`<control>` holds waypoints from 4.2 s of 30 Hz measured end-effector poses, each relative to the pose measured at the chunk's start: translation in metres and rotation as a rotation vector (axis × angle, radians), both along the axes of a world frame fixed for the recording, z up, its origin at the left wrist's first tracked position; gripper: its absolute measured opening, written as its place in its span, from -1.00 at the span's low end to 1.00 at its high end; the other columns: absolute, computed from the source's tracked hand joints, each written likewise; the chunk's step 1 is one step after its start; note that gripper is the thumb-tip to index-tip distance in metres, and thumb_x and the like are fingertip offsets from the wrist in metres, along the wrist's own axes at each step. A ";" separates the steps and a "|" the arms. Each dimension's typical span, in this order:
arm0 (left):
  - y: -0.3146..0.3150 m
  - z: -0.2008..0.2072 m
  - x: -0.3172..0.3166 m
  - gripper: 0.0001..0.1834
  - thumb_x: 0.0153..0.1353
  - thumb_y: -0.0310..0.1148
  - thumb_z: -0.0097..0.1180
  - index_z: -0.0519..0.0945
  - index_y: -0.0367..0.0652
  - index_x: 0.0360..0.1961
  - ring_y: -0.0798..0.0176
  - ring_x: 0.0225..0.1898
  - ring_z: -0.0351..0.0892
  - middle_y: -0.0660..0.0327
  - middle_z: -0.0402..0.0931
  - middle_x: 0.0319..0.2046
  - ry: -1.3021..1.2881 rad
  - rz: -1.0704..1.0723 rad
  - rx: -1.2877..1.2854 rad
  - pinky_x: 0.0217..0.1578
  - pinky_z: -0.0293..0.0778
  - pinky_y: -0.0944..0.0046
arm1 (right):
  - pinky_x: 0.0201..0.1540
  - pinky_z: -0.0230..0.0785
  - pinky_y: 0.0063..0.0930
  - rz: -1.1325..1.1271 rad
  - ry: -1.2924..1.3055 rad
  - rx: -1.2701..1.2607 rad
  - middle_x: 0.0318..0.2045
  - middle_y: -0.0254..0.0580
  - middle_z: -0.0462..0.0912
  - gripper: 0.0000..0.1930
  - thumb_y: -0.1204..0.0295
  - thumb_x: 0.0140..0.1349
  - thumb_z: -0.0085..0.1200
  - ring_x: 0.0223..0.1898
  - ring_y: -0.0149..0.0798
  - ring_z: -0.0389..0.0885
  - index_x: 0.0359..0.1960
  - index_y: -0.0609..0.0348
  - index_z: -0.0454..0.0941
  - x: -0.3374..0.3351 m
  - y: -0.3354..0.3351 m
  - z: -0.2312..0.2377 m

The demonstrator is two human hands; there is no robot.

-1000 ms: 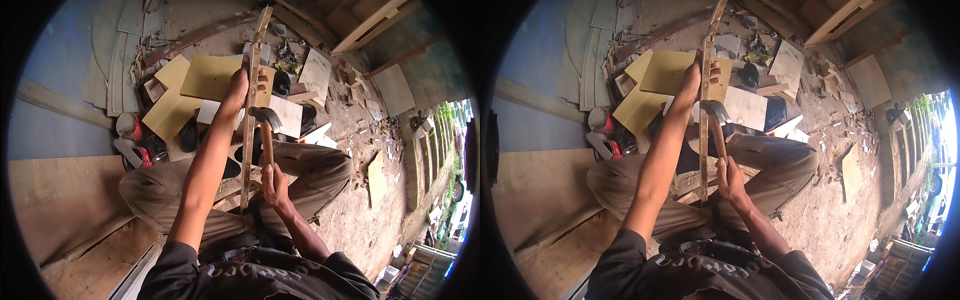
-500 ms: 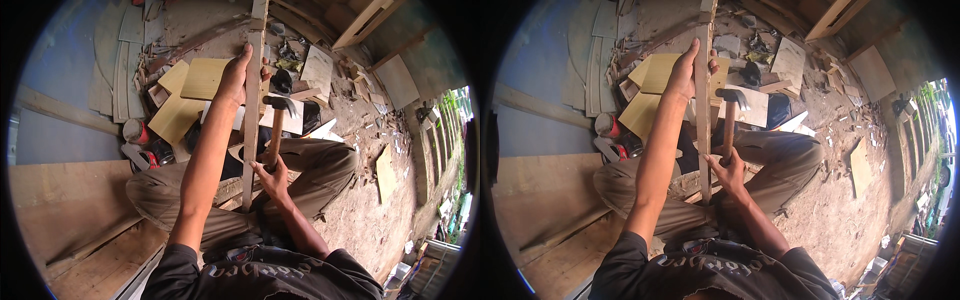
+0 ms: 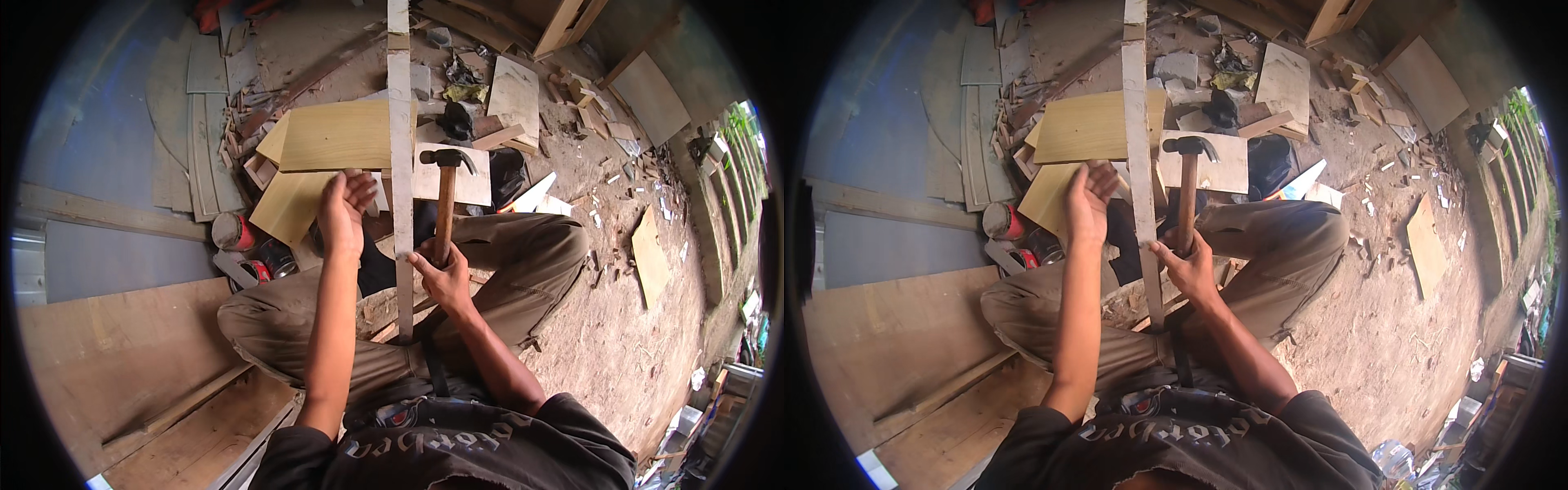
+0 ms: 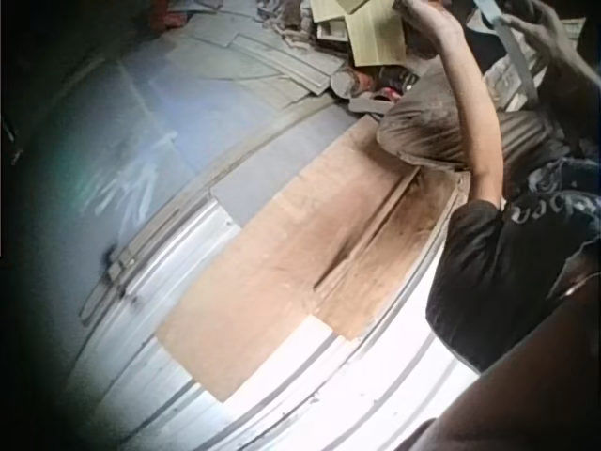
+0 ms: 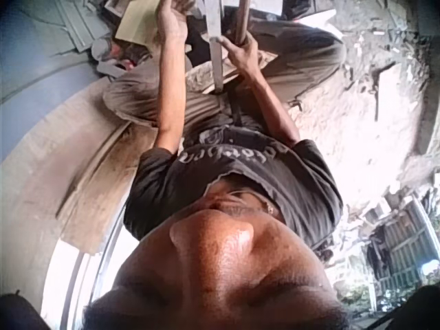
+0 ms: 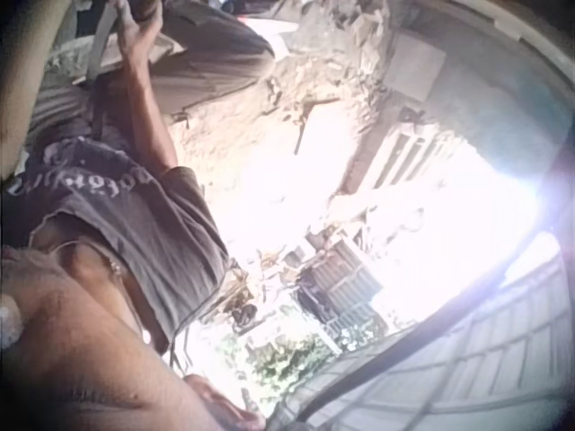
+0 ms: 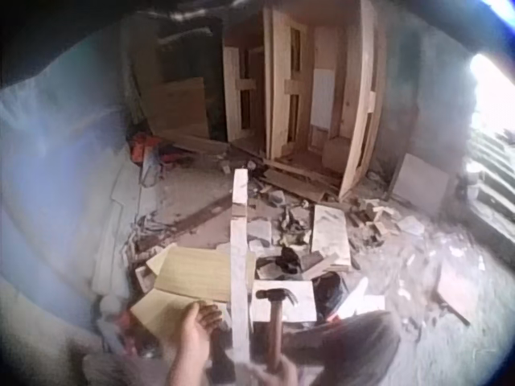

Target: The person uses a hammer to repeatedly strike and break apart a long wooden plank while sitting on the floor. They then switch to a hand saw to cut the plank into smaller pieces.

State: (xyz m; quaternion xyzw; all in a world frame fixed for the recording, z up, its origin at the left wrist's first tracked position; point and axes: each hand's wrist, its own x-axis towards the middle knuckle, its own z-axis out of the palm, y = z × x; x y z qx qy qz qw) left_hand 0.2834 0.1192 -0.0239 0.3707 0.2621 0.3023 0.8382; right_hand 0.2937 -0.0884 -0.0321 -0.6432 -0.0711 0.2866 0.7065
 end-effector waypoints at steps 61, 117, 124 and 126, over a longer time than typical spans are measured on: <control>-0.072 -0.050 0.169 -0.75 0.18 -0.40 0.23 0.50 -0.30 -0.18 0.43 -0.37 0.49 0.20 0.57 -0.38 0.574 -0.963 0.818 -0.28 0.45 0.35 | 0.36 0.11 -0.07 -0.089 -0.408 -1.317 0.35 0.28 0.14 -0.30 0.50 0.13 -0.02 0.38 0.14 0.17 0.33 0.47 0.05 0.250 -0.173 -0.429; 0.125 0.105 0.047 -0.31 0.23 -0.09 0.17 0.33 -0.20 0.30 -0.10 0.14 0.37 -0.06 0.41 0.06 0.722 -0.790 2.021 0.15 0.29 0.09 | -0.47 0.28 -0.62 -0.550 -0.578 -0.001 -0.60 -0.44 0.47 -0.93 0.53 0.27 0.08 -0.55 -0.57 0.39 -0.35 0.28 0.49 0.083 -0.144 -0.012; 0.054 0.103 0.101 -0.29 0.18 -0.14 0.23 0.28 -0.22 0.28 -0.08 0.20 0.35 -0.02 0.36 0.14 0.501 -0.629 2.068 0.19 0.28 0.05 | -0.46 0.33 -0.52 -0.412 -0.777 -0.064 -0.58 -0.22 0.49 -0.92 0.55 0.21 0.10 -0.58 -0.39 0.47 -0.36 0.33 0.49 0.088 -0.134 -0.007; 0.049 0.096 0.115 -0.36 0.18 -0.20 0.23 0.32 -0.21 0.22 -0.06 0.17 0.38 0.00 0.39 0.11 0.505 -0.650 2.039 0.15 0.32 0.06 | -0.46 0.33 -0.49 -0.382 -0.817 -0.113 -0.56 -0.17 0.48 -0.90 0.54 0.19 0.12 -0.58 -0.30 0.49 -0.35 0.34 0.50 0.088 -0.135 -0.006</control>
